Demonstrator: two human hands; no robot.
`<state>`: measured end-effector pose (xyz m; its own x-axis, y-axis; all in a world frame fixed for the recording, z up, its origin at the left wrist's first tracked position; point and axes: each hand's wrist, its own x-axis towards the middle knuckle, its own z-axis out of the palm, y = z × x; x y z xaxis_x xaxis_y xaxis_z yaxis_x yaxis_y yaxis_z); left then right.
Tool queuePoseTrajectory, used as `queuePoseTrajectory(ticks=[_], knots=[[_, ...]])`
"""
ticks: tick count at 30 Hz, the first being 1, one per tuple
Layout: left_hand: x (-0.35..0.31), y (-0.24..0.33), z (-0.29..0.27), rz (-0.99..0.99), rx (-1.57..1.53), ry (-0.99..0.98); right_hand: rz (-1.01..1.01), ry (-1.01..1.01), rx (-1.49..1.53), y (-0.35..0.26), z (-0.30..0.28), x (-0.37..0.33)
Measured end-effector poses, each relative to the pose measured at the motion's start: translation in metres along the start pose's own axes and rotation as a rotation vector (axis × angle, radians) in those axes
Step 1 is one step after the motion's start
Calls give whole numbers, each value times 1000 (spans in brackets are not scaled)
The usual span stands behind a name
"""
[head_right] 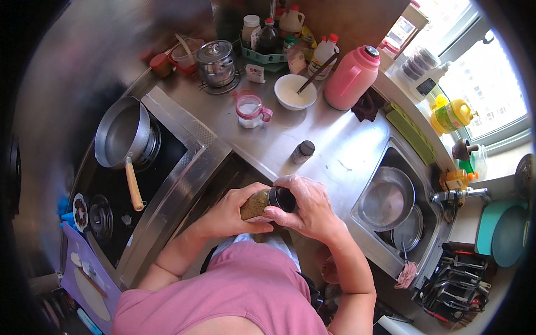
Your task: The person prepares a flatbread by opening a spice jar to sprinkle seasoning, using a spoon to add ingredients from a container, and pouring oil from a bottle onto the dough. They then fold the dough and press it by hand on a purple mat.
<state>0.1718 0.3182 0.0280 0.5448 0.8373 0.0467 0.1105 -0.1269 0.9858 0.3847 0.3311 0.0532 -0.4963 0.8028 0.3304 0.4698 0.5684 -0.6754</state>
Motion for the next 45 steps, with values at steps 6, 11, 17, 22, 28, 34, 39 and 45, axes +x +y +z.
queuePoseTrajectory(ticks=[6, 11, 17, 22, 28, 34, 39, 45], knots=[[2, -5, -2, -247, -594, -247, 83, -97, 100, -3, -9, 9], [-3, 7, -6, -338, -772, -188, 45, 121, 89, -14, -7, 8], [-3, 14, -6, -291, -793, -96, -160, 257, -313, -20, -6, 7], [-6, 13, 0, -211, -512, 62, -118, 253, -431, -33, -8, 10], [-8, 10, 5, 16, -47, 234, -219, 286, -533, -31, -4, 8], [-9, -8, 7, 211, 72, 367, -19, 267, -164, -41, -4, 5], [-5, -11, -5, 408, 255, 404, 134, 175, 81, -47, -14, 10], [-7, -8, -15, 511, 467, 340, -5, 39, -123, -49, -19, 14]])
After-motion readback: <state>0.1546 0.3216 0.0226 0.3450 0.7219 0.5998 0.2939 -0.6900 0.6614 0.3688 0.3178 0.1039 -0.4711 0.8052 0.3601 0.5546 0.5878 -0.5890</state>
